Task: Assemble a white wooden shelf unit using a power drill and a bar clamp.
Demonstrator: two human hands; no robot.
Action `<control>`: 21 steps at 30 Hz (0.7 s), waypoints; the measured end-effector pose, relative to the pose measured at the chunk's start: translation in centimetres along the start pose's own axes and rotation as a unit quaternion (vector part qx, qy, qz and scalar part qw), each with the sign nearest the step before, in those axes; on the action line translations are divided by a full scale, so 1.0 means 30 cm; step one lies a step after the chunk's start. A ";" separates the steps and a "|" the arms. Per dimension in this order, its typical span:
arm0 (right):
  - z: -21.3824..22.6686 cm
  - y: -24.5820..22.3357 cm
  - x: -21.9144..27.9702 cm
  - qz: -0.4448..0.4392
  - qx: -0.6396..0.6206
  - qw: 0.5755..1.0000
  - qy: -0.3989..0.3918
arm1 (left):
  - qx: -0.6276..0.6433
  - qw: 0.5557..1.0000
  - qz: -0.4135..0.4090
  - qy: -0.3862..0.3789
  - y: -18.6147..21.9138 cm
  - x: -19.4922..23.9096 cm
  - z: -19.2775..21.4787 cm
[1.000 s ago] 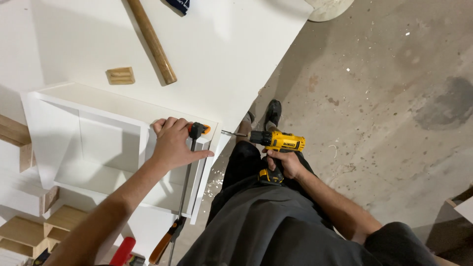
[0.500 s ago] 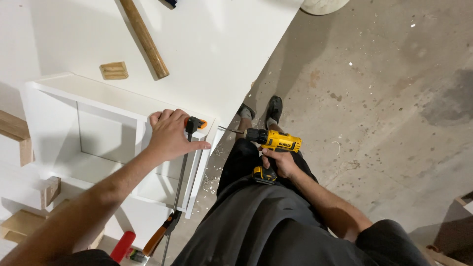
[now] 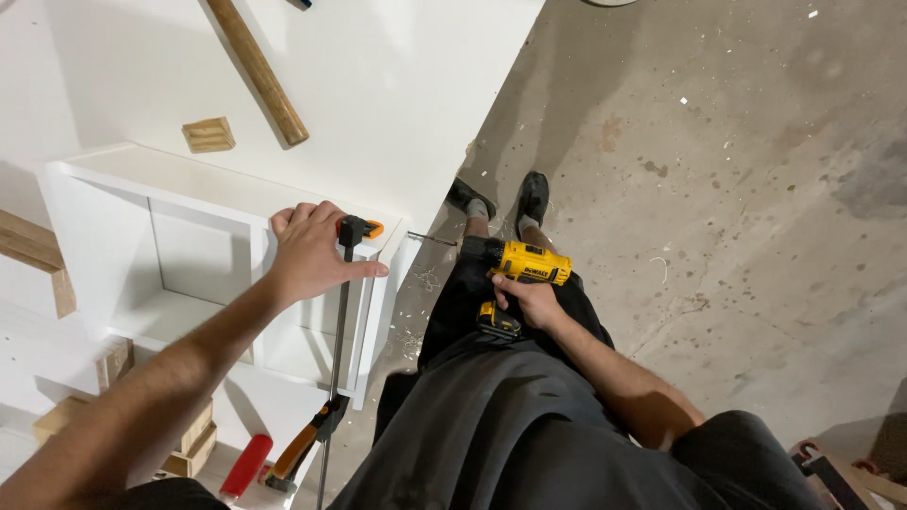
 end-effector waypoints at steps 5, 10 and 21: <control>0.050 0.111 -0.011 0.016 -0.034 0.999 0.013 | -0.003 1.000 0.005 -0.006 0.018 0.012 0.016; 0.000 0.016 -0.007 0.042 -0.056 0.997 0.004 | 0.000 1.000 0.001 -0.002 0.032 0.022 0.025; 0.093 0.168 -0.040 0.020 -0.104 0.994 0.020 | -0.016 1.000 -0.005 0.011 0.017 0.012 0.013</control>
Point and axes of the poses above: each hand's wrist, its own x-axis away from the middle knuckle, its own z-axis out of the back of the hand, y = z × x, the point moved 6 cm from there along -x, towards the middle knuckle, and after that the axes turned 11 degrees about -y, right-handed, at the moved point
